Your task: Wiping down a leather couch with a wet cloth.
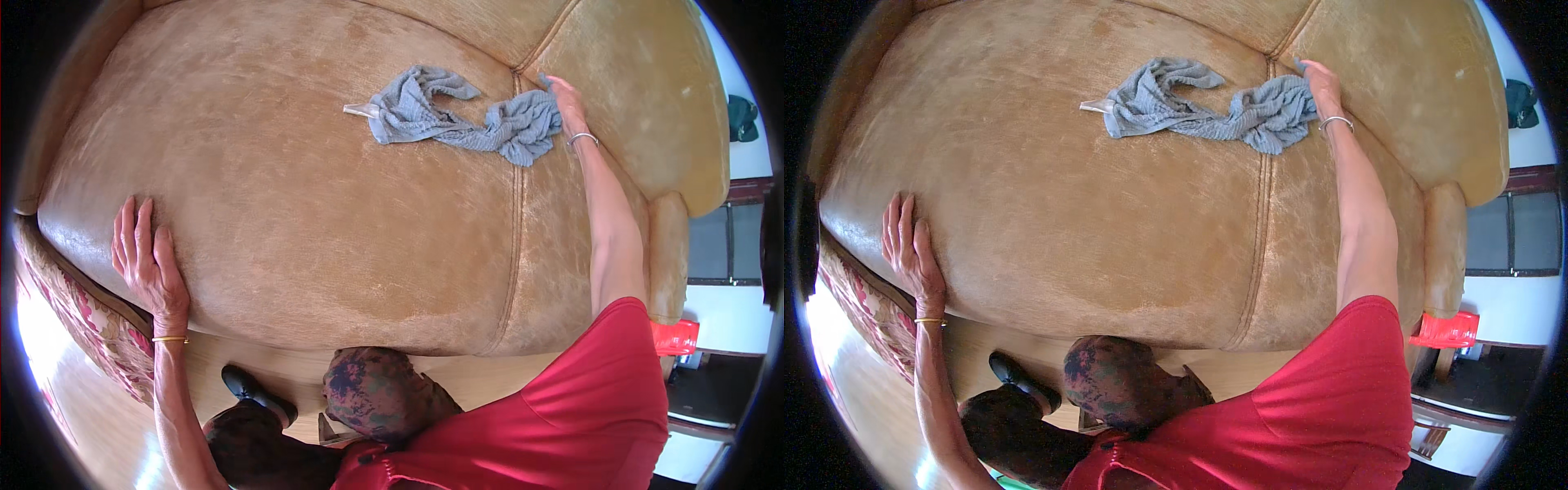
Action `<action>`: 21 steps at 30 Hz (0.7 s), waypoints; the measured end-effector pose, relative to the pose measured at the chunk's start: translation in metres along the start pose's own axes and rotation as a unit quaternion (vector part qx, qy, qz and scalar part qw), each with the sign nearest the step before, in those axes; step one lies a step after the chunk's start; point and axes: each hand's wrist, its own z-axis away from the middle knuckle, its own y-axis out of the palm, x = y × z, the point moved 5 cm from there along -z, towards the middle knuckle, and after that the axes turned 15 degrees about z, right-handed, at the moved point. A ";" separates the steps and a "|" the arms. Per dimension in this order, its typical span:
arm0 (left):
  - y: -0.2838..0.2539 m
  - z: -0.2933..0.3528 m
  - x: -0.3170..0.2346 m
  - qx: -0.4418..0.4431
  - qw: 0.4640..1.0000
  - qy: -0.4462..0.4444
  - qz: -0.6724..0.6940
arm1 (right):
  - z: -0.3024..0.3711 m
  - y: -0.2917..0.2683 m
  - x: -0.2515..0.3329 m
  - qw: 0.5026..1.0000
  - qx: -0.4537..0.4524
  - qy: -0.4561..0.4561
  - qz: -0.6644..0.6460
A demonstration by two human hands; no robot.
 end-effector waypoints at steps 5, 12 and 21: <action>0.001 0.000 0.000 -0.004 1.000 -0.006 0.007 | 0.014 0.028 0.036 0.966 -0.093 -0.081 0.227; 0.002 0.001 0.002 0.000 1.000 -0.005 -0.008 | 0.005 0.043 0.067 0.903 0.021 -0.136 0.406; -0.003 0.000 0.000 -0.001 1.000 -0.004 -0.008 | 0.105 0.039 0.086 0.865 0.160 -0.196 0.433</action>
